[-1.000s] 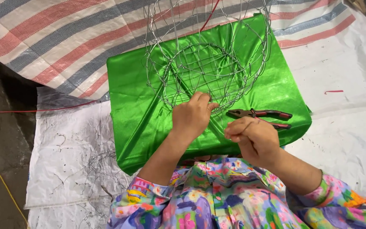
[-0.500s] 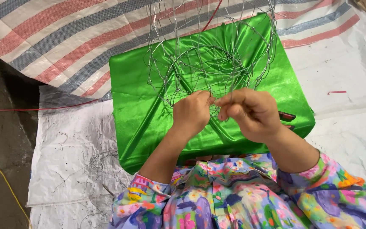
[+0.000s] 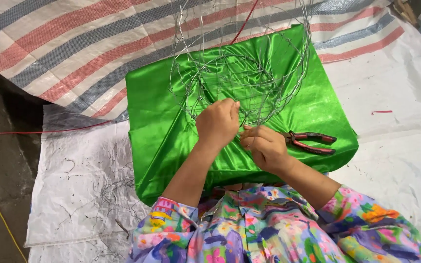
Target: A person uses pliers to bend and secure metal wires into a dome-shaped structure on a fabrication floor.
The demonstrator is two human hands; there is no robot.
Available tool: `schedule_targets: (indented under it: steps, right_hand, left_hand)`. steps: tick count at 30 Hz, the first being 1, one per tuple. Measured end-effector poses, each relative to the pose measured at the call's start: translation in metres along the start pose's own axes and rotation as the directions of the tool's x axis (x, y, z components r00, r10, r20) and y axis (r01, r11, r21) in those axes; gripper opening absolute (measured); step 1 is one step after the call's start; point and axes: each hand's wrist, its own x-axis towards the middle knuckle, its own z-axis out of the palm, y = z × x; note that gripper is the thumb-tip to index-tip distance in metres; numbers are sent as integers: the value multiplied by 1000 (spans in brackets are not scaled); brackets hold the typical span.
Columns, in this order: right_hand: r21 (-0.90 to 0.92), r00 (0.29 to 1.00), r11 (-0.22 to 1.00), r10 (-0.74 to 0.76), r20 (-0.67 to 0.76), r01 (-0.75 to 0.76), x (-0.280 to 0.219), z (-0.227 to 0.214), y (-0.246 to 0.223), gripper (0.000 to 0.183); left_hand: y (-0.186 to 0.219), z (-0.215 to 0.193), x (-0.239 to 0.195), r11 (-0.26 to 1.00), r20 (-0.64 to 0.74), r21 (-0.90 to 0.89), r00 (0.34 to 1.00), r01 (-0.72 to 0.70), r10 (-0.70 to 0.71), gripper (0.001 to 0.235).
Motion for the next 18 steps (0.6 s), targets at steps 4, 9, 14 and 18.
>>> schedule_targets:
  steps: [4,9,14,18]
  right_hand:
    - [8,999,1000,27,-20,-27,15,2,-4,25]
    - [47,986,988,151,-74,-148,22,-7,-1,21]
    - [36,966,969,248,-74,-246,18,-12,4,15]
    - [51,950,954,299,-89,-295,22,-13,6,15]
  left_hand:
    - [-4,-17,-5,988,203,-145,976,-47,77,37]
    - [-5,-26,-6,916,251,-351,923,-195,293,29]
    - [0,-17,-15,943,207,-211,931,-256,299,22]
    - [-9,10,-15,944,47,-120,948,-307,315,22]
